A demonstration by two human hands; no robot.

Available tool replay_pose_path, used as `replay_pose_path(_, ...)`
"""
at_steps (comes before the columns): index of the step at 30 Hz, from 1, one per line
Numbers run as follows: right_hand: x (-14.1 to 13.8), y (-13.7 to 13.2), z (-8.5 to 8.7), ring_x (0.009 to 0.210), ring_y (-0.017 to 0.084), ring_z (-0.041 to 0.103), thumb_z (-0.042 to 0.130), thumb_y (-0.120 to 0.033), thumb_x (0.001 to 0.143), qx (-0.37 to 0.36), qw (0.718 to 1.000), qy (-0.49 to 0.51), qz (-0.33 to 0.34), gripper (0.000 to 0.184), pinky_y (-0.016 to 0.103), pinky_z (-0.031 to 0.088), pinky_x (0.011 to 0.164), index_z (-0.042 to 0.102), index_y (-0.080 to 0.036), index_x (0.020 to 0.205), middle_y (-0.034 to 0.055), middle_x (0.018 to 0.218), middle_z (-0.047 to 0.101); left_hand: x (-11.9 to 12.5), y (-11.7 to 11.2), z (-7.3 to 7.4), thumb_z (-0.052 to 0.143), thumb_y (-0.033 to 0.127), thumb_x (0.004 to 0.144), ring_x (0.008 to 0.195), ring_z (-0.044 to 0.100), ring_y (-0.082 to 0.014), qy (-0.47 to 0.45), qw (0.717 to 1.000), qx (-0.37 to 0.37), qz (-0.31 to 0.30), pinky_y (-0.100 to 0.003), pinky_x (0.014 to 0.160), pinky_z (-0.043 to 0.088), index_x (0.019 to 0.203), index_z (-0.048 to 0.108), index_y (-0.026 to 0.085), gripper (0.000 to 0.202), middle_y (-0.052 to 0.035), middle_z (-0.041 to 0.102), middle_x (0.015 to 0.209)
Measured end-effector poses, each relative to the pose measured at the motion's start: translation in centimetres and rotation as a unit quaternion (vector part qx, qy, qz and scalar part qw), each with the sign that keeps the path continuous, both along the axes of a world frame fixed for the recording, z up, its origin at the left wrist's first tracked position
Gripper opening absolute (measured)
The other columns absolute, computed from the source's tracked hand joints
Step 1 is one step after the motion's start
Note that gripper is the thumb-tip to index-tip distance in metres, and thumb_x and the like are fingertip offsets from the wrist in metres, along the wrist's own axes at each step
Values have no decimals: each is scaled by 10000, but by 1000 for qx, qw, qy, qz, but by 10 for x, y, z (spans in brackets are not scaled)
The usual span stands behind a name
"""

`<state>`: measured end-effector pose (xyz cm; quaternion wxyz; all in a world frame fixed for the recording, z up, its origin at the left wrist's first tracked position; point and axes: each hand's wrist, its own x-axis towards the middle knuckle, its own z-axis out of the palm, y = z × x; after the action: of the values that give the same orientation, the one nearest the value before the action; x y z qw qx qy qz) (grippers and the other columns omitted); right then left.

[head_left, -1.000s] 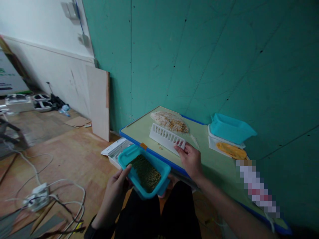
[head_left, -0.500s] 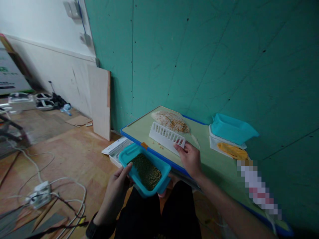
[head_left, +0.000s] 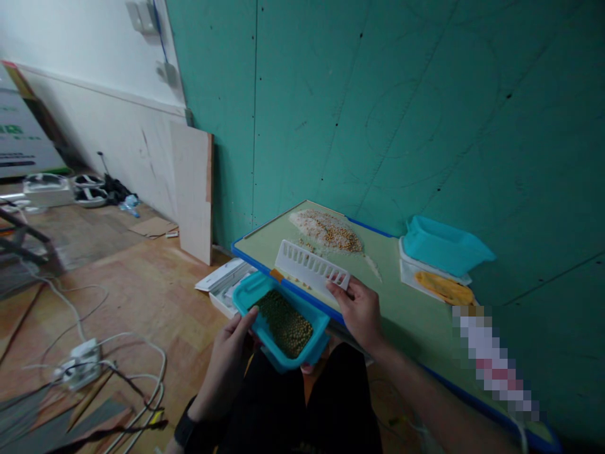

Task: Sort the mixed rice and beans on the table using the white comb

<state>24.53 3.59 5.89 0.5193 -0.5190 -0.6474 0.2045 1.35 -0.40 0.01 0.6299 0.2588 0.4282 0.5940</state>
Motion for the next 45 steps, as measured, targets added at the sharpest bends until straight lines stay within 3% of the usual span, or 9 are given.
replay_pose_path(10, -6, -15, 1, 824, 223, 775, 642, -370, 937, 31, 998, -56, 12, 192, 262, 601, 742, 760, -221, 964, 44, 881, 802, 12, 1, -20, 836, 487, 715, 456, 513, -105, -24, 999, -20, 16, -212, 475, 396, 590, 593, 197, 399, 46, 566, 479)
replay_pose_path(19, -8, -18, -1, 809, 211, 778, 617, -337, 960, 76, 992, -104, 4, 176, 251, 603, 740, 751, -231, 1000, 44, 919, 808, 12, -1, -15, 831, 492, 717, 454, 504, -107, -18, 999, -26, 16, -217, 476, 405, 589, 623, 201, 380, 39, 563, 488)
replay_pose_path(22, -8, -20, -3, 772, 185, 776, 578, -254, 978, 122, 976, -178, 20, 196, 239, 599, 743, 735, -236, 1093, 41, 923, 809, 12, -2, -16, 826, 485, 726, 451, 495, -111, -7, 1000, -25, 14, -219, 456, 383, 598, 641, 199, 364, 30, 575, 489)
replay_pose_path(26, -9, -21, -5, 934, 157, 767, 465, -63, 959, 192, 937, -284, 72, 391, 239, 587, 864, 662, -224, 1255, 56, 1112, 785, 10, -6, -20, 833, 467, 724, 464, 483, -110, -27, 999, -29, 20, -223, 475, 393, 574, 626, 196, 372, 36, 556, 484)
replay_pose_path(29, -8, -21, -3, 963, 158, 761, 434, -19, 929, 191, 920, -335, 64, 439, 254, 585, 889, 660, -222, 1246, 55, 1144, 775, 8, -10, -22, 847, 481, 699, 469, 492, -112, -30, 999, -37, 16, -230, 492, 406, 559, 616, 194, 394, 39, 549, 487)
replay_pose_path(35, 3, -29, 6, 843, 153, 771, 464, -21, 924, 188, 913, -363, 17, 346, 217, 584, 802, 672, -189, 1144, 45, 1044, 799, 3, -15, -21, 854, 509, 677, 454, 441, -96, 19, 998, -56, 1, -215, 455, 340, 544, 634, 185, 414, 35, 547, 465)
replay_pose_path(45, 45, -38, 5, 884, 170, 768, 475, 39, 843, 167, 869, -464, -33, 460, 226, 580, 775, 669, -179, 1198, 83, 1127, 779, 4, -16, -23, 836, 491, 713, 522, 522, -118, 23, 998, -52, -7, -234, 533, 442, 660, 723, 171, 344, 8, 635, 562)
